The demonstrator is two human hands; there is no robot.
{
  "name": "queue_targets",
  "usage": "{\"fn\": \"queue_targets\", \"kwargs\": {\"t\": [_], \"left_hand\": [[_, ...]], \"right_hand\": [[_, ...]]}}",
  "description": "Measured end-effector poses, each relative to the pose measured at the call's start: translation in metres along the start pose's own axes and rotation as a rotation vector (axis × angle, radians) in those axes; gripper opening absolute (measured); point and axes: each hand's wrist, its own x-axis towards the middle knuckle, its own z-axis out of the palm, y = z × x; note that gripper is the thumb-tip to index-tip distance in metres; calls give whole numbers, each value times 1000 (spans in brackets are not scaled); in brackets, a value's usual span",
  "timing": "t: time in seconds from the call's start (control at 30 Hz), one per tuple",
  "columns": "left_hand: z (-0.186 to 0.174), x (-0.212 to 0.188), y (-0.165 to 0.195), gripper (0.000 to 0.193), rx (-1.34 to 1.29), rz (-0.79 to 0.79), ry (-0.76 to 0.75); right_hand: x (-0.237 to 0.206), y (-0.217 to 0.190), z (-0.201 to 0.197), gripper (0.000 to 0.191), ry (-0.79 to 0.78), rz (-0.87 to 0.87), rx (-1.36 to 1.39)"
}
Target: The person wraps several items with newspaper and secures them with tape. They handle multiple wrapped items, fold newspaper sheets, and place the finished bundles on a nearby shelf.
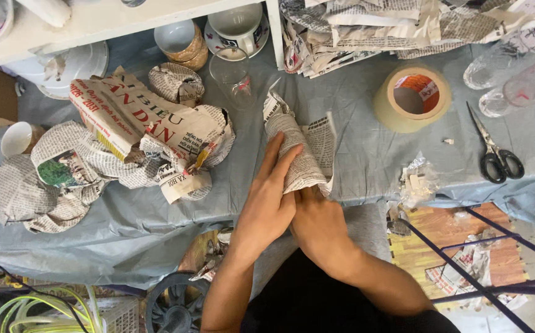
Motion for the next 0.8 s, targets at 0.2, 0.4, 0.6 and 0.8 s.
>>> {"fn": "queue_targets", "kwargs": {"t": [0.2, 0.4, 0.6, 0.8], "left_hand": [[-6, 6, -5, 68, -198, -9, -62], [-3, 1, -7, 78, -394, -45, -108], [22, -9, -8, 80, -323, 41, -39], [55, -15, -7, 78, -334, -26, 109]], "right_hand": [[-12, 21, -17, 29, 43, 24, 233], [-36, 21, -39, 29, 121, -23, 396], [-67, 27, -45, 38, 119, -4, 303], [-82, 55, -44, 50, 161, 15, 328]]}}
